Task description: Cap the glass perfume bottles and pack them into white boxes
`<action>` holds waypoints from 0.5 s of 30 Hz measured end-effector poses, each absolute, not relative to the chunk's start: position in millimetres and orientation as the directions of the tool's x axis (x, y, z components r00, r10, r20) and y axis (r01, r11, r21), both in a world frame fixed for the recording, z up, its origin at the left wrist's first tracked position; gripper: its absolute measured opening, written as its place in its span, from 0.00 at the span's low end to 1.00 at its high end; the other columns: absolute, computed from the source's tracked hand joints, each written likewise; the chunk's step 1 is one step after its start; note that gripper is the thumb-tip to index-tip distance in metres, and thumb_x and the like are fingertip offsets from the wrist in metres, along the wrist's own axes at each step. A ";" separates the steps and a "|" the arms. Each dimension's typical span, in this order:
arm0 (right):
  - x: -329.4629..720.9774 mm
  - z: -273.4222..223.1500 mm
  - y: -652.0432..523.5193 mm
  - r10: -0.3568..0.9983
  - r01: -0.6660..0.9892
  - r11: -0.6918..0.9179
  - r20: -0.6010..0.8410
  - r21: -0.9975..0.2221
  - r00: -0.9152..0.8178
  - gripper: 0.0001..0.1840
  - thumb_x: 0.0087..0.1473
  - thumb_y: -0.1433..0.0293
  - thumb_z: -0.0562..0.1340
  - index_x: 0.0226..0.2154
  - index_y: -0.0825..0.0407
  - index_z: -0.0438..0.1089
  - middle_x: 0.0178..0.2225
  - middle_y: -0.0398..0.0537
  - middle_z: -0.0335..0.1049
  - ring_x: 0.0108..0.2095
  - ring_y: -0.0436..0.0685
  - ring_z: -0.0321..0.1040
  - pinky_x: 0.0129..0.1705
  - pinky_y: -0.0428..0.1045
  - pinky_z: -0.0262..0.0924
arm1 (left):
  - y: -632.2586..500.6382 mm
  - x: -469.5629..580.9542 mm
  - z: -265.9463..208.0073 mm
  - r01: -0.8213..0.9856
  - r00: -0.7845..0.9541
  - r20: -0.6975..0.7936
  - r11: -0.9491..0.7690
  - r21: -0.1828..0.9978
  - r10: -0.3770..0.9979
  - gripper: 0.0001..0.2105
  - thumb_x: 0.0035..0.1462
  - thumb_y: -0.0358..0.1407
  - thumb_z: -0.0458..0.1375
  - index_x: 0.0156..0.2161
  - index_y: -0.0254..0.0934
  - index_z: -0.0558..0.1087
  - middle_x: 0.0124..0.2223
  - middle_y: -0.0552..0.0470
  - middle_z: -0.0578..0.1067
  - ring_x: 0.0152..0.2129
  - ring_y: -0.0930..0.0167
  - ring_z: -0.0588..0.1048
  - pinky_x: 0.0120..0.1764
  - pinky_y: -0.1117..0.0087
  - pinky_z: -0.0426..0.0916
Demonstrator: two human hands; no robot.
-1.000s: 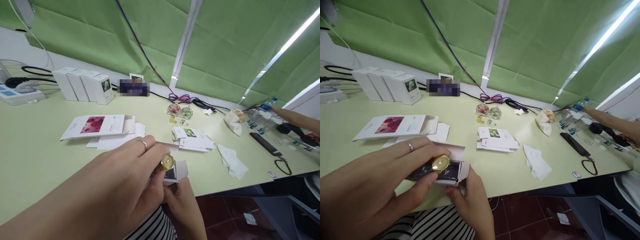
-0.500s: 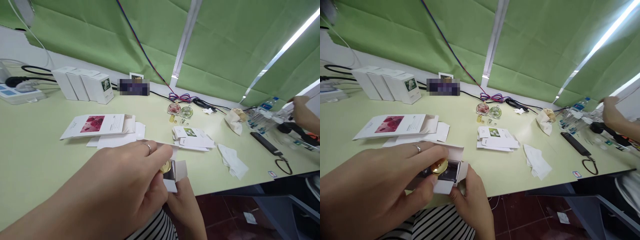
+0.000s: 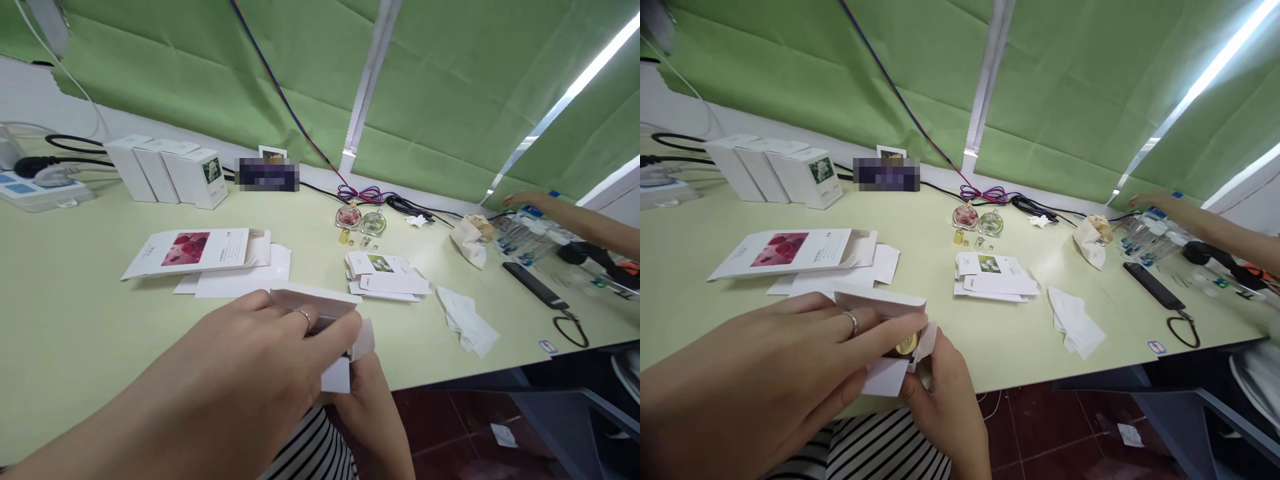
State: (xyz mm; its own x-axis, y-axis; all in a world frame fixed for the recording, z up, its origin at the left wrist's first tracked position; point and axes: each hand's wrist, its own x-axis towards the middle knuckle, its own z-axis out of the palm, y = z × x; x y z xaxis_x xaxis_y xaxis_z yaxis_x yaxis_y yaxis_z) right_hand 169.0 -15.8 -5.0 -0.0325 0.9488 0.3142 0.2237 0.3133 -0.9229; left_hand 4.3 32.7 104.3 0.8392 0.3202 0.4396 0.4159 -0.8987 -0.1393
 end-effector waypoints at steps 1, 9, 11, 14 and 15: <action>168.8 -4.4 -16.0 0.946 0.225 0.322 0.323 -0.920 -0.031 0.22 0.56 0.75 0.61 0.53 0.48 0.67 0.50 0.47 0.73 0.48 0.55 0.71 0.52 0.49 0.66 | 33.3 3.3 103.3 0.398 0.850 0.427 -0.907 -0.139 0.308 0.23 0.47 0.24 0.45 0.45 0.38 0.73 0.27 0.53 0.78 0.18 0.67 0.74 0.24 0.65 0.64; 169.1 -3.7 -17.6 0.954 0.245 0.295 0.297 -0.923 -0.032 0.23 0.53 0.78 0.59 0.51 0.48 0.69 0.48 0.45 0.74 0.46 0.53 0.71 0.50 0.45 0.64 | 27.7 -5.2 91.5 0.443 0.807 0.483 -0.889 -0.116 0.339 0.19 0.43 0.24 0.45 0.37 0.43 0.71 0.28 0.54 0.77 0.21 0.65 0.73 0.28 0.61 0.59; 169.4 -4.0 -17.6 0.954 0.251 0.297 0.300 -0.921 -0.029 0.23 0.53 0.78 0.59 0.51 0.49 0.69 0.47 0.45 0.74 0.45 0.53 0.71 0.48 0.45 0.64 | 24.1 -8.6 91.0 0.476 0.794 0.486 -0.871 -0.123 0.365 0.18 0.44 0.23 0.45 0.36 0.44 0.70 0.31 0.54 0.77 0.25 0.63 0.73 0.31 0.59 0.58; 169.9 -3.4 -17.4 0.950 0.266 0.311 0.311 -0.912 -0.044 0.21 0.54 0.76 0.58 0.50 0.49 0.70 0.47 0.46 0.74 0.44 0.53 0.71 0.46 0.45 0.64 | 19.5 -14.3 89.8 0.547 0.749 0.511 -0.829 -0.117 0.422 0.18 0.47 0.22 0.45 0.34 0.45 0.71 0.31 0.55 0.75 0.26 0.63 0.70 0.33 0.58 0.58; 170.0 -2.9 -17.2 0.949 0.272 0.314 0.312 -0.910 -0.051 0.21 0.54 0.76 0.58 0.50 0.49 0.70 0.47 0.46 0.74 0.44 0.54 0.72 0.46 0.45 0.64 | 18.5 -16.0 88.9 0.577 0.709 0.539 -0.814 -0.072 0.455 0.18 0.48 0.22 0.45 0.35 0.46 0.72 0.32 0.55 0.75 0.25 0.64 0.70 0.33 0.59 0.58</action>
